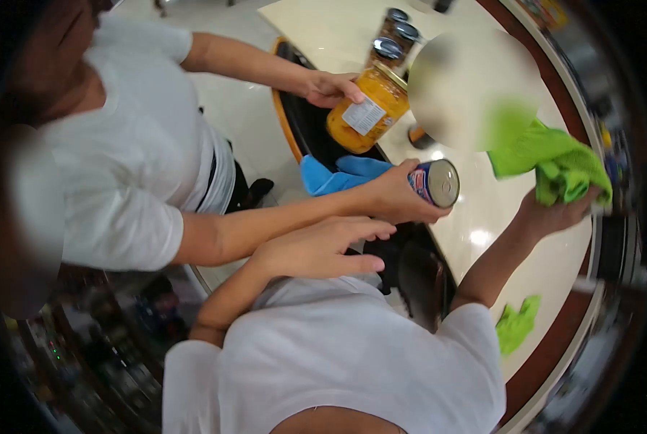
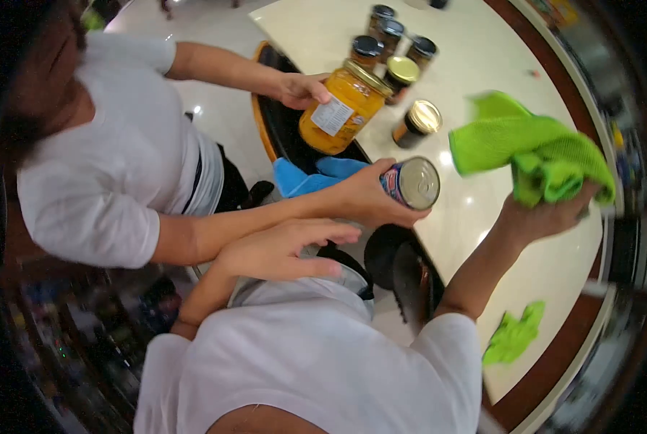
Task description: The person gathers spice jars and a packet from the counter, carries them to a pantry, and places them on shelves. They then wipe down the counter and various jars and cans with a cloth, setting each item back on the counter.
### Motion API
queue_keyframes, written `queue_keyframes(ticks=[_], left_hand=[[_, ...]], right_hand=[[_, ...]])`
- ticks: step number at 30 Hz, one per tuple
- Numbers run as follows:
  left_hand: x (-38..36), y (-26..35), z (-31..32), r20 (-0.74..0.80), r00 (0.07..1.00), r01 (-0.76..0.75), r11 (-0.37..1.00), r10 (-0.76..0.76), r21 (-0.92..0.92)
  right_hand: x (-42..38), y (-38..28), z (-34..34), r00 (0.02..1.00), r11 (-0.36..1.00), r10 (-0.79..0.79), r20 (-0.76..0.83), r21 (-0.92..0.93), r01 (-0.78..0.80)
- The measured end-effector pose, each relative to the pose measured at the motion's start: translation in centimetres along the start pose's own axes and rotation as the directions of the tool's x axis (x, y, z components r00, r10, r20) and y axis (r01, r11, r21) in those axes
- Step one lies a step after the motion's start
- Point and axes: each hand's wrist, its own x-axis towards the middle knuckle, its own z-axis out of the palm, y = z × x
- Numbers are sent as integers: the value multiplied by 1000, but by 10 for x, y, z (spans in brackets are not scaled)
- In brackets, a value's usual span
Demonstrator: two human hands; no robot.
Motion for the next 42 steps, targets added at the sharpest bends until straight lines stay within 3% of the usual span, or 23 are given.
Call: queue_keyframes(ticks=[1,2,4,5,9,10,13,14,15,16,21,22,23,24,25,26,28,32,34,36,39,41,42], left_hand=[[-7,-4,4,-86,995,-56,998,52,-42],[-11,-7,7,-24,997,-72,997,71,-42],[-16,-11,10,-113,993,-43,983,23,-181],[-16,-13,11,-111,993,-62,970,37,-235],[-2,-15,9,-91,996,-14,928,-21,-373],[2,-18,9,-78,997,-20,925,-11,-380],[26,-40,8,-307,947,-154,973,95,-174],[18,-35,-52,-290,955,-123,969,57,-214],[19,-29,-66,-357,931,-105,992,72,-75],[21,-23,-77,-424,900,-82,994,102,65],[12,4,-86,-528,845,-9,990,82,139],[9,6,-85,-485,866,-59,987,124,149],[8,7,-84,-441,882,-108,982,165,152],[7,11,-83,-442,883,-102,983,160,153],[4,17,-82,-407,888,-106,957,213,271],[1,22,-79,-362,896,-109,917,258,385],[7,10,-66,-325,904,-149,918,277,367],[18,6,-50,-383,904,-65,948,188,313],[28,1,-49,-406,889,33,853,213,521],[40,-5,-53,-369,921,79,868,124,490],[77,-15,-44,-311,946,43,921,87,387],[88,-15,-40,-317,947,76,997,-62,31],[113,-43,-42,-296,954,62,997,-49,36]], right_hand=[[11,-12,-11,950,906,311,-26,310,-288],[21,-18,-22,819,647,573,31,597,-475],[23,8,-51,831,350,524,186,842,-410],[32,-2,-61,754,332,633,177,817,-471],[32,-17,-79,629,317,749,210,719,-618],[27,-2,-85,640,224,686,347,736,-639],[-2,24,-73,673,257,602,430,693,-673],[5,-17,-27,612,280,649,452,606,-745],[0,-26,-16,621,289,635,460,604,-742],[-1,-40,-5,664,322,581,470,617,-718],[-19,-74,-2,724,602,468,508,417,-681],[-36,-60,-4,739,770,370,562,260,-583],[-38,-66,-3,807,960,-7,590,231,-161],[-47,-76,-2,712,988,-149,686,130,82],[-61,-81,2,615,976,-196,763,92,197],[-77,-76,15,539,984,-157,828,176,16],[-104,-72,31,529,848,-13,849,289,-444],[-101,-85,46,555,879,2,832,264,-398],[-104,-84,50,644,887,88,760,234,-398],[-107,-80,50,680,860,73,730,299,-413],[-98,-53,34,710,794,126,692,359,-491],[-93,-42,25,709,755,178,683,368,-544],[-108,-18,37,618,499,320,718,426,-755]])
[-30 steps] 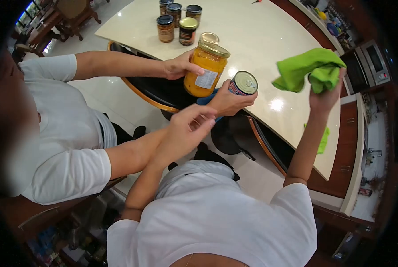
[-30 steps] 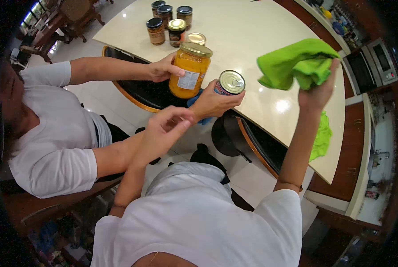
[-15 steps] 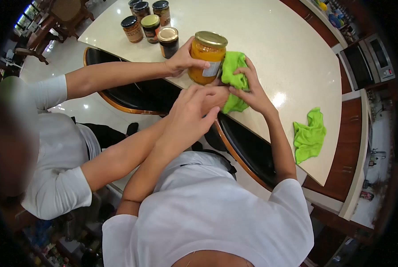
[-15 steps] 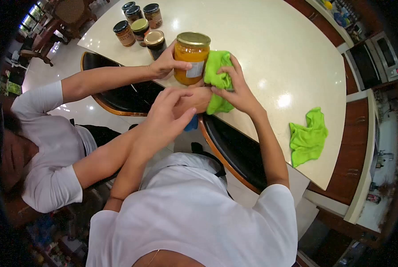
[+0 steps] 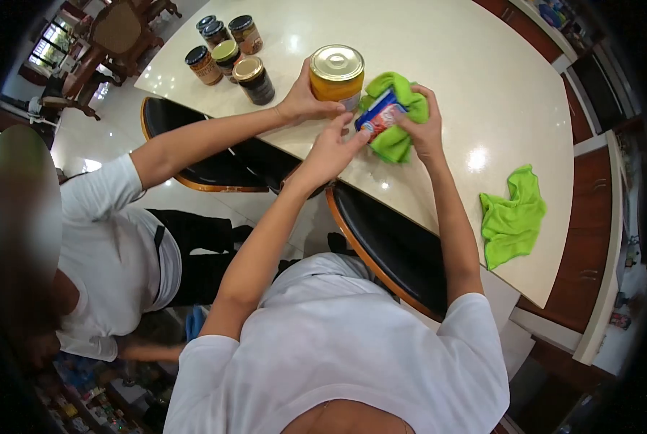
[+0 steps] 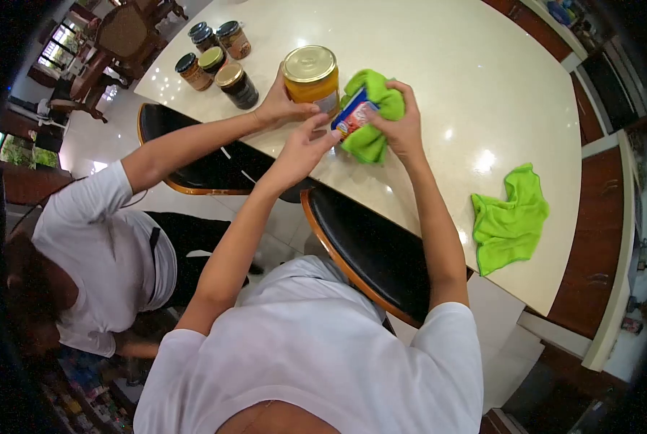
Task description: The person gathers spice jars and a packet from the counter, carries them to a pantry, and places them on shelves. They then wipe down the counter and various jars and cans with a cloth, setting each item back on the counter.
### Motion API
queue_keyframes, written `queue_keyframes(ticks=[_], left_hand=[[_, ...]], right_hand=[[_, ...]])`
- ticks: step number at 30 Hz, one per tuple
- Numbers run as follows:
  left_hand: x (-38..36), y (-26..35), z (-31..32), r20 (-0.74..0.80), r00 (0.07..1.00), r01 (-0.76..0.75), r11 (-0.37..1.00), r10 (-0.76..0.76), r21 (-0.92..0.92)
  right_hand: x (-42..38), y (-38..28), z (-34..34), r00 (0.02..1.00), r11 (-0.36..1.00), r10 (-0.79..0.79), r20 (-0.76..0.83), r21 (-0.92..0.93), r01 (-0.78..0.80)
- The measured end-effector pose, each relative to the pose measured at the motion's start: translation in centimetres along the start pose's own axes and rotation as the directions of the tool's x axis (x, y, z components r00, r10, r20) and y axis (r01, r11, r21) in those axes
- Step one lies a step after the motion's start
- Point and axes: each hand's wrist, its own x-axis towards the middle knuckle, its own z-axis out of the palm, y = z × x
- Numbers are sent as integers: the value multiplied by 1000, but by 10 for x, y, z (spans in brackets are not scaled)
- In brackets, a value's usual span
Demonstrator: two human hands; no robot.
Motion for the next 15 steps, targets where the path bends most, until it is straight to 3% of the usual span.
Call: queue_keyframes(ticks=[1,3,4,6,8,9,10,12,14,15], left_hand=[[0,4,3,94,995,57,990,-45,-130],[2,11,15,269,960,199,861,-75,-468],[2,14,22,275,959,197,862,-70,-467],[0,21,32,422,905,223,789,51,-573],[-7,27,43,428,899,146,854,97,-500],[-17,32,50,432,902,304,697,10,-650],[-25,39,53,454,888,430,490,-76,-758],[-22,28,50,550,835,485,443,22,-754],[-27,48,43,496,860,439,320,122,-840],[-23,50,39,453,890,427,266,44,-864]], right_hand=[[-2,-6,-8,987,941,159,-12,305,-148],[-7,-26,-22,994,946,92,54,307,-104],[-12,-39,-30,991,947,36,126,313,-75],[-27,-77,-22,978,990,-134,161,-19,139],[-25,-77,-21,941,936,-326,92,-109,335],[-24,-74,-22,984,993,-115,-139,-55,109],[-22,-75,-22,931,993,117,-347,53,-105],[-14,-88,-21,883,883,182,-432,468,47],[-40,-93,-25,965,955,33,-261,293,46],[-48,-86,-19,954,957,-291,-67,-19,291]])
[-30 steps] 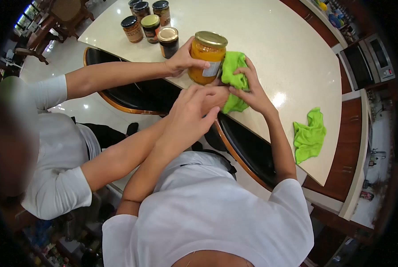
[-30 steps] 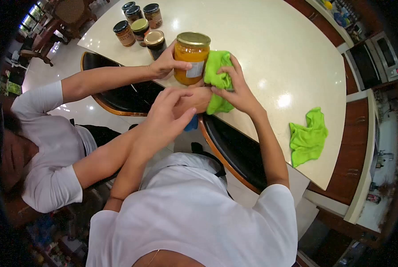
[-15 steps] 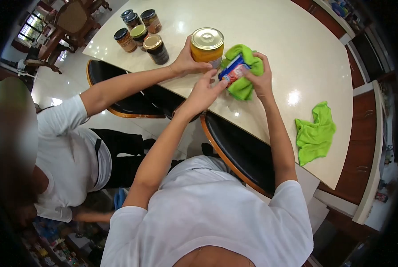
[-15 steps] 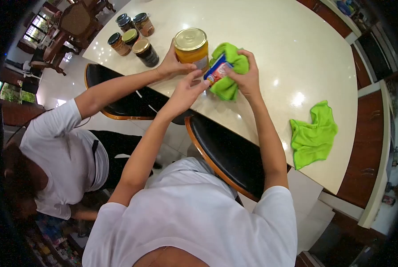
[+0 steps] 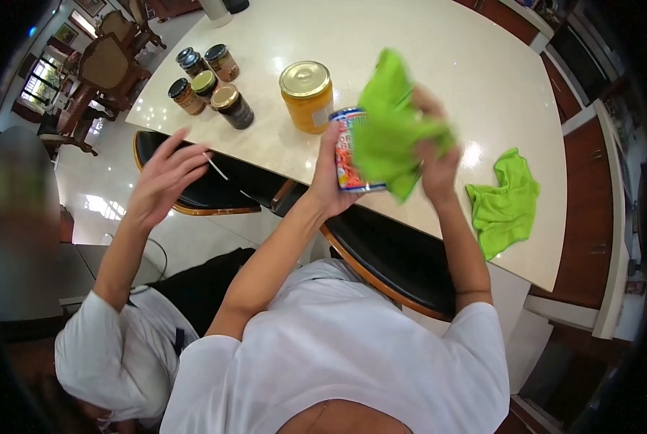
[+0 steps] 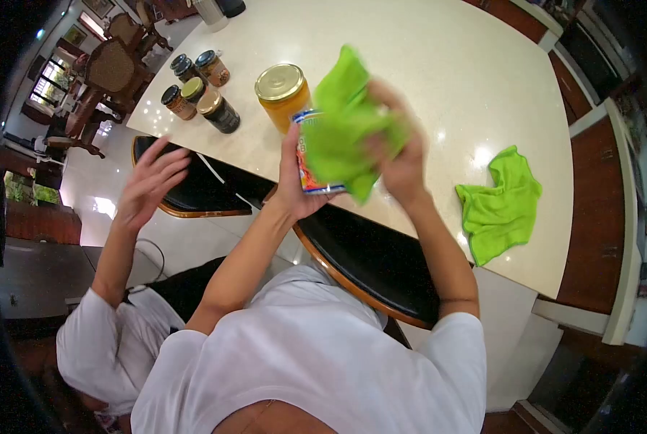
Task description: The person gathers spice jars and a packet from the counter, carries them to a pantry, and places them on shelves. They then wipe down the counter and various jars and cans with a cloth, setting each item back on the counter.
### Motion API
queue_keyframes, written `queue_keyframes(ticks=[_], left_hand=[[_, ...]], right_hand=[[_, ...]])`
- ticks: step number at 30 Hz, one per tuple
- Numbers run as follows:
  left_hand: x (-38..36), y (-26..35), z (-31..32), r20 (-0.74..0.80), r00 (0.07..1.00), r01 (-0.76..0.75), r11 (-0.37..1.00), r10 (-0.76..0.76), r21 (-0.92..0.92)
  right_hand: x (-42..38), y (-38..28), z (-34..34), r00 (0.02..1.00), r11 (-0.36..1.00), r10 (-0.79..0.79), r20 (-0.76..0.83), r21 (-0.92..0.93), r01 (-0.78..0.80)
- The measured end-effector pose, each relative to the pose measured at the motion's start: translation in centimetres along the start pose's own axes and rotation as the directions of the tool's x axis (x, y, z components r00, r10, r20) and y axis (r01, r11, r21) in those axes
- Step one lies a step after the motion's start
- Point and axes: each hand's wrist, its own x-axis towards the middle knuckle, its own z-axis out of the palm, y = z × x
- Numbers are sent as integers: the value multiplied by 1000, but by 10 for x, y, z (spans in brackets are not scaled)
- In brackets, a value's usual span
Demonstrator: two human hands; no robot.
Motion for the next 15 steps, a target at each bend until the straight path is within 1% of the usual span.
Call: queue_keyframes(ticks=[1,2,3,4,5,6,7,8,9,10,11,12,13,14,15], left_hand=[[3,1,-5,1,1000,-7,1000,7,7],[5,0,-17,-25,992,-121,990,124,78],[9,-1,-29,-40,971,-229,961,237,153],[11,-6,-36,-103,947,-253,905,304,341],[4,0,-35,-67,985,-132,949,158,287],[2,-3,-39,-64,982,-146,923,180,355],[0,-4,-41,-58,977,-161,892,205,422],[-2,-1,-42,-59,977,-160,890,204,428],[-4,4,-41,-21,944,-245,742,330,624],[-5,10,-38,42,897,-307,550,441,777],[-5,14,-36,41,896,-308,551,443,776],[-6,19,-33,60,891,-292,466,451,835],[-7,20,-31,74,887,-267,377,455,887],[-7,21,-32,32,872,-214,323,488,922],[-8,23,-31,32,873,-212,319,487,924]], right_hand=[[-8,4,7,929,921,-256,266,-226,318],[-10,-13,21,921,867,-183,342,-386,316],[-8,-27,32,912,781,-98,399,-536,319],[5,-13,29,903,761,-126,411,-544,353],[14,2,34,973,905,-61,221,-400,147],[36,4,24,893,950,307,329,-165,-265],[50,2,14,656,754,559,507,18,-656],[46,2,18,660,755,555,506,25,-655],[39,2,25,770,794,487,411,160,-587],[32,0,32,856,819,421,300,279,-501],[27,-2,38,936,935,305,175,129,-329],[28,4,40,978,998,-66,196,5,66],[28,10,42,871,887,-416,260,-96,452],[27,10,42,873,890,-413,260,-91,447],[29,9,41,878,899,-370,302,-121,420]])
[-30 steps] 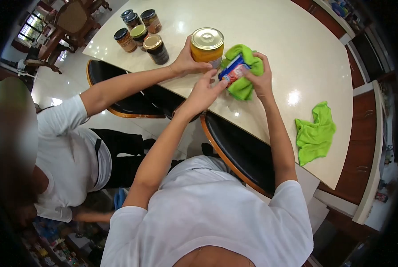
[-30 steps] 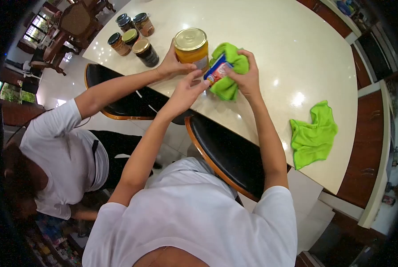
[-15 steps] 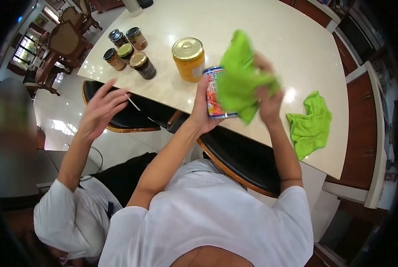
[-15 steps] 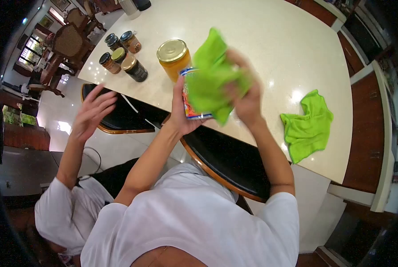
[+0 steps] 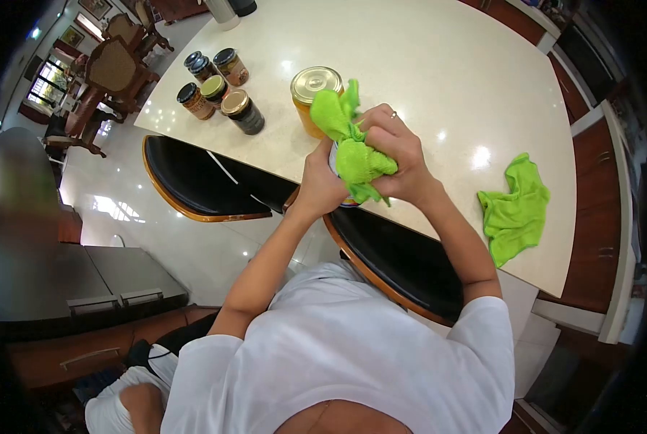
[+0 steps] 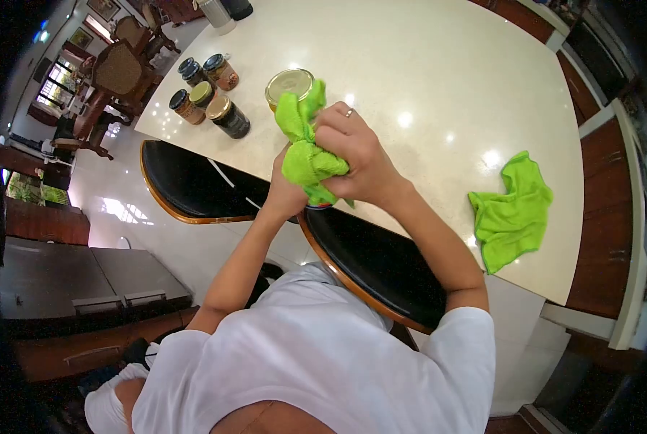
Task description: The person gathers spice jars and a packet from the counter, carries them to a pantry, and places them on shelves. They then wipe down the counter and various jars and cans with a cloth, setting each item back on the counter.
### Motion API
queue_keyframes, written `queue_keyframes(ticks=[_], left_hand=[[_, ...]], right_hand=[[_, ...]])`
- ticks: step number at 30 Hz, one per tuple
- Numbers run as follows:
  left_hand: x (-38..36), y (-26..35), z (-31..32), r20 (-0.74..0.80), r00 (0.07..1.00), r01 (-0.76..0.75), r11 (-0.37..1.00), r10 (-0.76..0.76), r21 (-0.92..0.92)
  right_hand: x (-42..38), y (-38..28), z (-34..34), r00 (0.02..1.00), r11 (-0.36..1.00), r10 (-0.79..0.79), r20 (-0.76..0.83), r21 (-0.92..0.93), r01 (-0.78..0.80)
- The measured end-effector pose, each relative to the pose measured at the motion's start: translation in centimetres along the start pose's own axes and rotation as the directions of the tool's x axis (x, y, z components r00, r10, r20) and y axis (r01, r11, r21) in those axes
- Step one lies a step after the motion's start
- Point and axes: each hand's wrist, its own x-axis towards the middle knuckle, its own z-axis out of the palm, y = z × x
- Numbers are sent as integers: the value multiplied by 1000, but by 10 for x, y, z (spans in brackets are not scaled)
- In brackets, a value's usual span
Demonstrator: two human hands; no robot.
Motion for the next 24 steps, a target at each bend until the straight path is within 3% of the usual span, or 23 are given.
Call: queue_keyframes(ticks=[2,3,4,5,6,8,9,10,11,12,13,14,15,16,18,19,20,21,22,23,24], left_hand=[[-3,4,-2,4,996,-92,988,92,125],[-4,6,-2,12,996,-92,988,91,122],[-5,7,-2,45,981,-190,978,187,84],[-6,8,-2,74,957,-284,958,281,42],[-6,10,-3,82,954,-291,956,287,41],[-6,12,-4,83,912,-405,914,402,21],[-3,13,-6,65,896,-441,897,438,24],[1,14,-11,62,896,-442,897,440,21],[4,15,-16,81,893,-450,880,443,150],[5,16,-19,103,891,-453,848,443,276],[1,2,-18,-3,995,-96,994,97,47],[5,3,-16,-75,997,8,975,-26,-224],[3,9,-19,-102,976,-193,981,195,22],[2,25,-24,-75,909,-378,886,410,267],[0,16,-36,-68,950,-305,952,306,29],[-1,18,-38,-72,979,-197,977,192,-78],[-4,23,-38,-79,978,-200,977,194,-79],[-5,30,-38,-18,1000,3,880,-13,-474],[-4,38,-37,121,978,201,601,-172,-773],[2,45,-34,45,956,207,560,-289,-802],[3,51,-33,35,956,198,558,-290,-806]], right_hand=[[1,5,-8,998,999,43,43,-26,-42],[5,14,-14,964,964,243,106,86,-252],[9,18,-19,887,873,423,186,181,-454],[15,15,-23,781,670,611,128,440,-597],[20,14,-33,550,389,824,136,570,-724],[12,17,-44,605,17,762,231,927,-376],[4,20,-48,735,-43,622,270,949,-312],[2,16,-41,734,-41,622,272,948,-316],[2,7,-29,859,493,485,166,759,-425],[1,-3,-17,943,880,287,165,343,-328],[4,-21,-7,979,988,122,166,74,-136],[8,-35,-2,976,977,-40,212,-196,82],[2,-32,1,982,990,-62,178,-117,83],[-2,-26,-4,982,989,-65,177,-118,87],[-10,-11,-22,990,969,-27,136,-241,59],[-12,-12,-31,902,902,429,-40,69,-426],[-12,-14,-36,584,548,811,-47,414,-727],[-18,-16,-29,592,555,805,-45,410,-724],[-29,-19,-17,691,637,716,-99,498,-588],[-24,-26,-5,770,693,618,-160,574,-437],[-12,-34,11,990,992,121,-68,-8,-122]])
